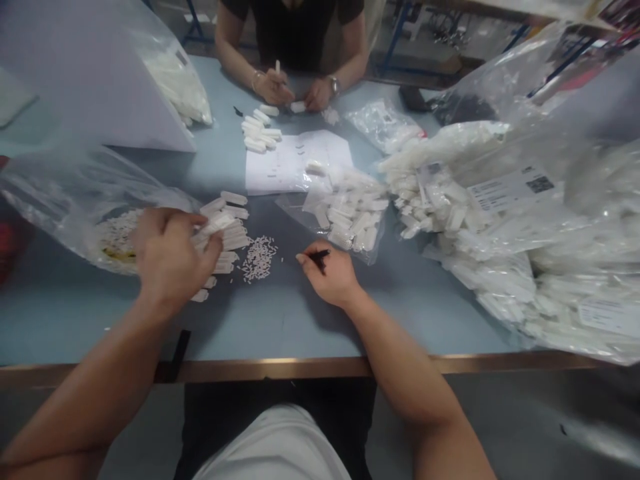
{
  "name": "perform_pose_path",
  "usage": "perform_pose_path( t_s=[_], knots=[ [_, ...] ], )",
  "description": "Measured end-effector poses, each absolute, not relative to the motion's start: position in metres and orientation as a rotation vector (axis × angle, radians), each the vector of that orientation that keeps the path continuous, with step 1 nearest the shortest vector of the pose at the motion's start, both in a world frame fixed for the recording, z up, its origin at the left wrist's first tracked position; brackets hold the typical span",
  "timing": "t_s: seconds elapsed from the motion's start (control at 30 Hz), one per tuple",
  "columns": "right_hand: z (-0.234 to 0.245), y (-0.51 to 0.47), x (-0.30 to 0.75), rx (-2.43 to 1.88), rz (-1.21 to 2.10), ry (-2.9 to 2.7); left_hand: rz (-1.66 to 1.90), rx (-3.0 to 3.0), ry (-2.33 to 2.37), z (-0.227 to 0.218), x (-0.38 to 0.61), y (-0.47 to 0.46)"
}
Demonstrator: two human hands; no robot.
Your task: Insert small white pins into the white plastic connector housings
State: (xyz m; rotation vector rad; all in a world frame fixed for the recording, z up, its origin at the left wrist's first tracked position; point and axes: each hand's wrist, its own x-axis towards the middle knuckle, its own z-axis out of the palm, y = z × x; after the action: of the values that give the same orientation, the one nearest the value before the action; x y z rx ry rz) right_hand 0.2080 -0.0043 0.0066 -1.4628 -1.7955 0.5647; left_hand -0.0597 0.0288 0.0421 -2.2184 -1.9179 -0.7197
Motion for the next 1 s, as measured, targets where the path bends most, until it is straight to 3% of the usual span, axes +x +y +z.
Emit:
perform_pose_path(
  t_s=[0.2, 0.33, 0.53, 0.7, 0.83, 1.0],
  knots=[
    [0.013, -0.004, 0.213, -1.482, 0.472, -1.664, -0.739, -2.204, -1.892, 0.041, -0.058, 0.024],
    [0.015, 0.006, 0.231, -1.509, 0.234, -1.63, -0.71, -2.381, -1.726, 0.031, -0.048, 0.022],
    [0.009, 0.022, 0.248, -1.625, 0.032, -1.838, -0.727, -2.58, -1.547, 0.017, -0.038, 0.023],
    [0.01, 0.022, 0.241, -1.867, -0.046, -2.083, -0.614, -2.806, -1.381, 0.031, -0.017, 0.023],
    [0.012, 0.023, 0.236, -1.967, -0.121, -2.225, -0.473, -2.954, -1.325, 0.048, 0.013, 0.057],
    [0.01, 0.025, 0.236, -1.992, -0.11, -2.317, -0.374, -3.004, -1.646, 0.049, 0.059, 0.139]
  ],
)
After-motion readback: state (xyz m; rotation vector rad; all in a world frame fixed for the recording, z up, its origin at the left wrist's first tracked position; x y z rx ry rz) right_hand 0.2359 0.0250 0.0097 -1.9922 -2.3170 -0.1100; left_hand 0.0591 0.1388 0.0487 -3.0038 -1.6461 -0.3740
